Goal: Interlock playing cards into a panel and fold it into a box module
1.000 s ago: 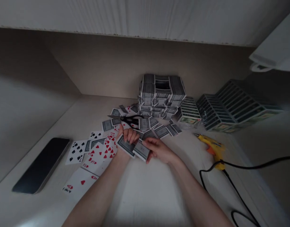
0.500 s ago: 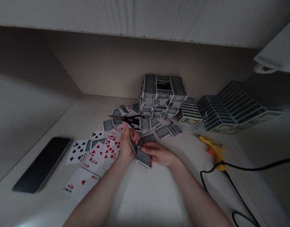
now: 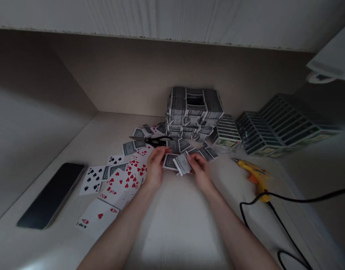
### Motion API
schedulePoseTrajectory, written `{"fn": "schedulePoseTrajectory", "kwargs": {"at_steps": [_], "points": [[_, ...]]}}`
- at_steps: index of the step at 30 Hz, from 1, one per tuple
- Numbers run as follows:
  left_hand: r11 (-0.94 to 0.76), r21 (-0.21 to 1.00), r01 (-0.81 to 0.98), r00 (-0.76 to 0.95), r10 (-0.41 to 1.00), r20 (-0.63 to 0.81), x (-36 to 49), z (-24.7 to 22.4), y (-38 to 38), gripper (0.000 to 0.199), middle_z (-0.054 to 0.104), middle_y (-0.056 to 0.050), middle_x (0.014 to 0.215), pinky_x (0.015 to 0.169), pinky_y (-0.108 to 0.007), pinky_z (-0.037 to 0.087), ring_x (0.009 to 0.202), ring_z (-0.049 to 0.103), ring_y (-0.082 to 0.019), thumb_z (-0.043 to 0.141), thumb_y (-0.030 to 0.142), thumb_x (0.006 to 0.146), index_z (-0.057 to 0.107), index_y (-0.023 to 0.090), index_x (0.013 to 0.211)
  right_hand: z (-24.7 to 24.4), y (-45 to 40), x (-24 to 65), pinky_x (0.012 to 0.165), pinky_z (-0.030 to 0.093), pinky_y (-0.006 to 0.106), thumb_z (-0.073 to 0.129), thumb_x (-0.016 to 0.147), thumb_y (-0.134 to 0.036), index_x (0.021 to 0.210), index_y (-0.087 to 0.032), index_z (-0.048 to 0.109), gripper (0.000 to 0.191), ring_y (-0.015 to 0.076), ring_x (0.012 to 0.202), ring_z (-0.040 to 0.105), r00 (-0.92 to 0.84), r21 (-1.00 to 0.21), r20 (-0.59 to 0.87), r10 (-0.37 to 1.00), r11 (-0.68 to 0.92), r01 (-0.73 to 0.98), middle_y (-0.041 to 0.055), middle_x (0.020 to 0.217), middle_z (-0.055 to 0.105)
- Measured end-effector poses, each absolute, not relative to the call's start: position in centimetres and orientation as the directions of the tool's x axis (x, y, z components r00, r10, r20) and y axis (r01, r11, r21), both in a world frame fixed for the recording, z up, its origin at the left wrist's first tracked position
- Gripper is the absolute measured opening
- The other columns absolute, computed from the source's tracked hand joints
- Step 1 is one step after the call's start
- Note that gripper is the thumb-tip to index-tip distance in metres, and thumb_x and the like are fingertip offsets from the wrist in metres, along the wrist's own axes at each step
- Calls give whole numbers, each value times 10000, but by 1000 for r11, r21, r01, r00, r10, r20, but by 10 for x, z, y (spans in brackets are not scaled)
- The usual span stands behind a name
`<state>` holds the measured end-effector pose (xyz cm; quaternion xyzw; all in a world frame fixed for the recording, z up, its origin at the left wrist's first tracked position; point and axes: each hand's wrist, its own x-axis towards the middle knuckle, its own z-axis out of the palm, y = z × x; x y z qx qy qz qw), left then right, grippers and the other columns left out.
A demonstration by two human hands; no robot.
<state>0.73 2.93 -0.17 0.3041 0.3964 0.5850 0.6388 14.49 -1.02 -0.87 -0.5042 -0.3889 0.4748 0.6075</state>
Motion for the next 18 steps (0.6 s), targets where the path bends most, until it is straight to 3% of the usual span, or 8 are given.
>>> {"fn": "schedulePoseTrajectory", "kwargs": {"at_steps": [3, 7, 9, 12, 18], "points": [[50, 953, -300, 1, 999, -52, 11, -6, 27, 293, 658, -34, 919, 706, -265, 455, 844, 604, -162, 665, 287, 677, 604, 180, 943, -8, -10, 144, 421, 300, 213, 611, 751, -467, 668, -202, 557, 283, 88, 463, 391, 275, -990, 32, 961, 69, -124, -51, 537, 464], [-1, 997, -75, -11, 1000, 0, 15, -14, 22, 263, 632, -17, 828, 612, -260, 457, 729, 596, -158, 629, 264, 707, 544, 194, 946, -12, -9, 138, 434, 335, 211, 597, 755, -478, 696, -204, 559, 282, 93, 494, 424, 353, -994, 74, 933, 97, -46, -41, 577, 494], [-19, 999, -36, -11, 1000, 18, 16, -17, 19, 239, 606, 0, 742, 578, -257, 443, 648, 575, -147, 598, 303, 752, 516, 198, 950, -16, -8, 137, 414, 331, 209, 582, 762, -489, 714, -210, 544, 286, 88, 468, 426, 429, -996, 66, 901, 88, -31, -48, 565, 493], [-100, 995, 29, -104, 989, 102, 15, -17, 17, 227, 576, -2, 760, 609, -262, 438, 672, 558, -145, 550, 357, 805, 478, 203, 956, -19, -5, 139, 360, 313, 214, 549, 774, -523, 785, -229, 495, 300, 85, 370, 410, 490, -993, -10, 872, 50, -109, -76, 509, 484], [-200, 978, 63, -199, 958, 209, 10, -16, 16, 312, 566, -33, 818, 621, -279, 430, 715, 560, -166, 523, 462, 818, 450, 205, 979, -17, 0, 143, 340, 331, 213, 568, 749, -544, 911, -231, 459, 369, 82, 334, 450, 467, -960, -86, 880, 53, -276, -85, 530, 520]]}}
